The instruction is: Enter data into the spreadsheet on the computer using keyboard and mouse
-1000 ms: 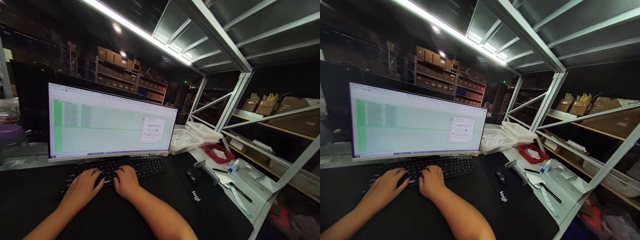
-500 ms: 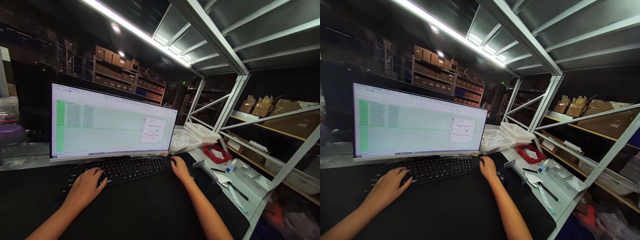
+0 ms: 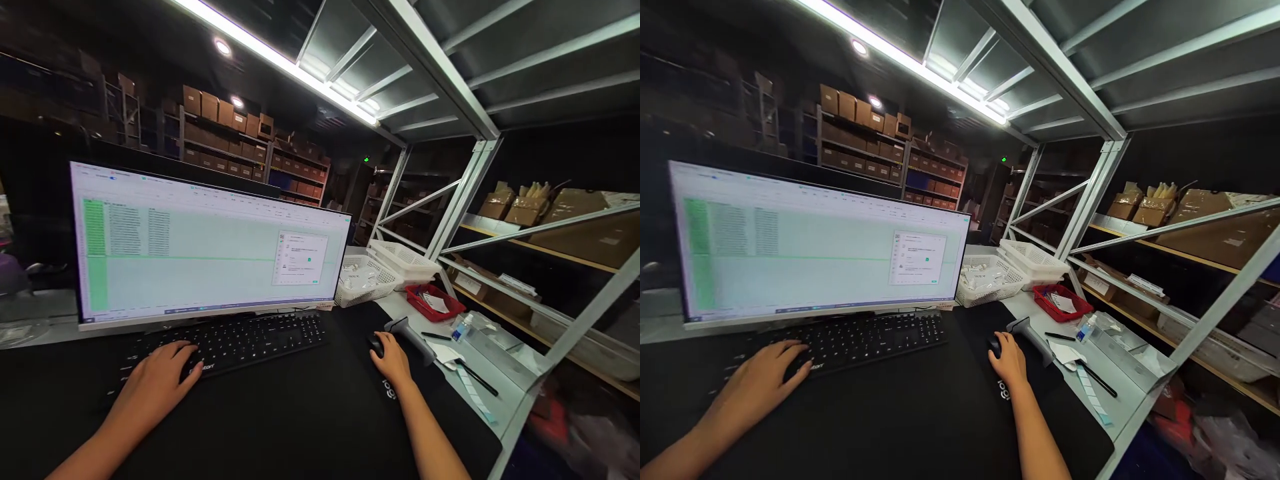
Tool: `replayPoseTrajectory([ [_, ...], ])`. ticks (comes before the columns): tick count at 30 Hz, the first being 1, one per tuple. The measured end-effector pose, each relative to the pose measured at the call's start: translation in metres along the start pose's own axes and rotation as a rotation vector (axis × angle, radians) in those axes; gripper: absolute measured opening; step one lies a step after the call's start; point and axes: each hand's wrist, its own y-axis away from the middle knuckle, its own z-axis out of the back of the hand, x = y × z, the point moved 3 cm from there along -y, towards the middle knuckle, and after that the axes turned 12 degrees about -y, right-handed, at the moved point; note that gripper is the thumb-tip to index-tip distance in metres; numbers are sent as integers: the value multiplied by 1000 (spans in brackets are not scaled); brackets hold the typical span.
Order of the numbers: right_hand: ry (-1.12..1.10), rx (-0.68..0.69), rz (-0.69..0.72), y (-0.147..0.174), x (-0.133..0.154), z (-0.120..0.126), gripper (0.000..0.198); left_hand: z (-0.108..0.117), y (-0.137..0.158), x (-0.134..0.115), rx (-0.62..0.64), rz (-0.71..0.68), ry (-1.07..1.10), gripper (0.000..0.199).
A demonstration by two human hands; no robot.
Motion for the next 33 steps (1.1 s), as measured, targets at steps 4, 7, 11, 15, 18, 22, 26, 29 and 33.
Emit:
replayPoseTrajectory([
  [4, -13, -19, 18, 3, 0, -1, 56, 1, -2, 0, 20, -4, -22, 72],
  [7, -38, -25, 42, 4, 1, -1, 54, -2, -2, 0, 24, 0, -29, 75],
  [11, -46, -14, 60, 5, 2, -1, 52, -8, -1, 1, 3, -4, -36, 77],
  [15, -29, -10, 49, 5, 4, -1, 52, -7, -3, 0, 3, 5, -44, 78],
  [18, -6, -7, 39, 5, 3, -2, 49, -1, -3, -2, 31, 12, -29, 79],
  [22, 20, 0, 38, 5, 4, -2, 48, 5, -2, -3, 62, 20, -2, 80],
  [26, 41, 11, 26, 5, 6, -1, 47, 3, -2, -4, 53, 35, 5, 82],
  [29, 48, 21, 10, 5, 8, 0, 47, 2, -2, -3, 31, 38, 14, 79],
  [33, 43, 28, 1, 6, 9, 1, 47, 4, -3, -2, 35, 24, 28, 74],
])
